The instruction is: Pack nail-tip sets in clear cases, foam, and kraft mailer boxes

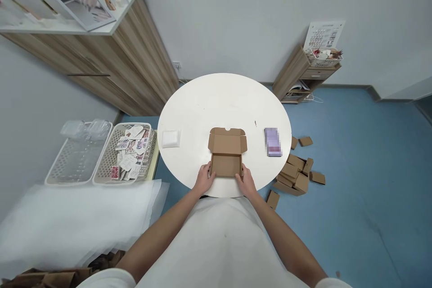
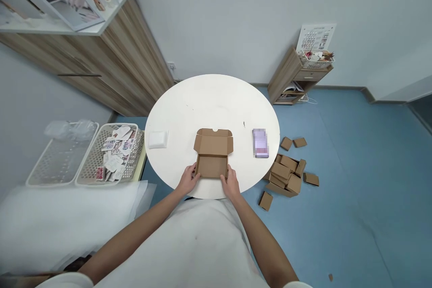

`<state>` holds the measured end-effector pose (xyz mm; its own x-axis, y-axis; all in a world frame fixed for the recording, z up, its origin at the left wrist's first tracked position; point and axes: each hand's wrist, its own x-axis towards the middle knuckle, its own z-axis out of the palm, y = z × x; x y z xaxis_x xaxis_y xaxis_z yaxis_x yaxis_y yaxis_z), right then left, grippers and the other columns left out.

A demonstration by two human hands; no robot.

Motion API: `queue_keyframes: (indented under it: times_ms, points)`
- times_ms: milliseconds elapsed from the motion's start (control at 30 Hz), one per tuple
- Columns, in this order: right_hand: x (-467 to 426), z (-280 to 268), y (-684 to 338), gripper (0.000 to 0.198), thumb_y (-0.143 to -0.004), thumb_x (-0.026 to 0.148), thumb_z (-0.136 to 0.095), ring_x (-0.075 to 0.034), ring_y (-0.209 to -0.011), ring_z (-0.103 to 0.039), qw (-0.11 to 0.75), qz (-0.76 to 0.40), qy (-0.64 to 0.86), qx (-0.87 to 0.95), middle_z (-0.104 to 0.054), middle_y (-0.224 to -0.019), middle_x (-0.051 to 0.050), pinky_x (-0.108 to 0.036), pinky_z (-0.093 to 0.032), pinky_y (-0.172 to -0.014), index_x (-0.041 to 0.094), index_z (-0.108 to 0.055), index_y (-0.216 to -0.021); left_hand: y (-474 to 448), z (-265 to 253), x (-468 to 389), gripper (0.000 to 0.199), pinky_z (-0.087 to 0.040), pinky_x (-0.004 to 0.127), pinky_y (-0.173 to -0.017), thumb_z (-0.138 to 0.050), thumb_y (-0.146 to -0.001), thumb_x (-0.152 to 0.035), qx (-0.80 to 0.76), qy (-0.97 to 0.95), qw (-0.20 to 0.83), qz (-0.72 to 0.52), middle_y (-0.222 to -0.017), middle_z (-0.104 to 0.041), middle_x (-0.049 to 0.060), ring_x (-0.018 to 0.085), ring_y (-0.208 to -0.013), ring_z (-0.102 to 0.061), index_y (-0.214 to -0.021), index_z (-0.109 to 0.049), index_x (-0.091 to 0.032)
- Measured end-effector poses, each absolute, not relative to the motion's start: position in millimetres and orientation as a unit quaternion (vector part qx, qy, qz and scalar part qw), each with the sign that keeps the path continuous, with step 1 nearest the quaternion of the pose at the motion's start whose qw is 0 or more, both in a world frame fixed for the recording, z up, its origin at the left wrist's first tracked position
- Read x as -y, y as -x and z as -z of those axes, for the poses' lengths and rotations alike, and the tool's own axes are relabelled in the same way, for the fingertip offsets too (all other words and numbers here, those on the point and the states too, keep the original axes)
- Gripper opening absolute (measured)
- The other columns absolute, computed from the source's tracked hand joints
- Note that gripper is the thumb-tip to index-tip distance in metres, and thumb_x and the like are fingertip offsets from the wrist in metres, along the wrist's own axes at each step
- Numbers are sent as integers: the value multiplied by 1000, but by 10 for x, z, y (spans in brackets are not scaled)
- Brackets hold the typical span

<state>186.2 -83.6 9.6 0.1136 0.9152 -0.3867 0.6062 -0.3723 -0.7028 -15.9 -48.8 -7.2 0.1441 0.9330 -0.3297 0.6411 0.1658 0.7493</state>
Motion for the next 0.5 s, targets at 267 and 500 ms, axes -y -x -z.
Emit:
queue_keyframes:
  times_ms: [267, 500]
  points:
    - [544, -32, -2139, 75, -76, 38, -45, -14, -76, -54, 187, -451, 695, 528, -33, -125, -13, -31, -45, -74, 20, -3, -136, -169, 86, 185, 54, -42, 32, -80, -40, -80, -24, -649, -609, 427, -159, -104, -46, 9, 18, -94, -49, -131, -25, -19]
    - [389, 19, -2260, 88, -72, 42, -51, -18, -87, -53, 185, -450, 690, 537, -24, -130, -14, -33, -44, -76, 21, 6, -136, -286, 46, 93, 54, -42, 33, -80, -41, -80, -27, -660, -590, 434, -167, -104, -47, 8, 19, -94, -49, -132, -24, -21]
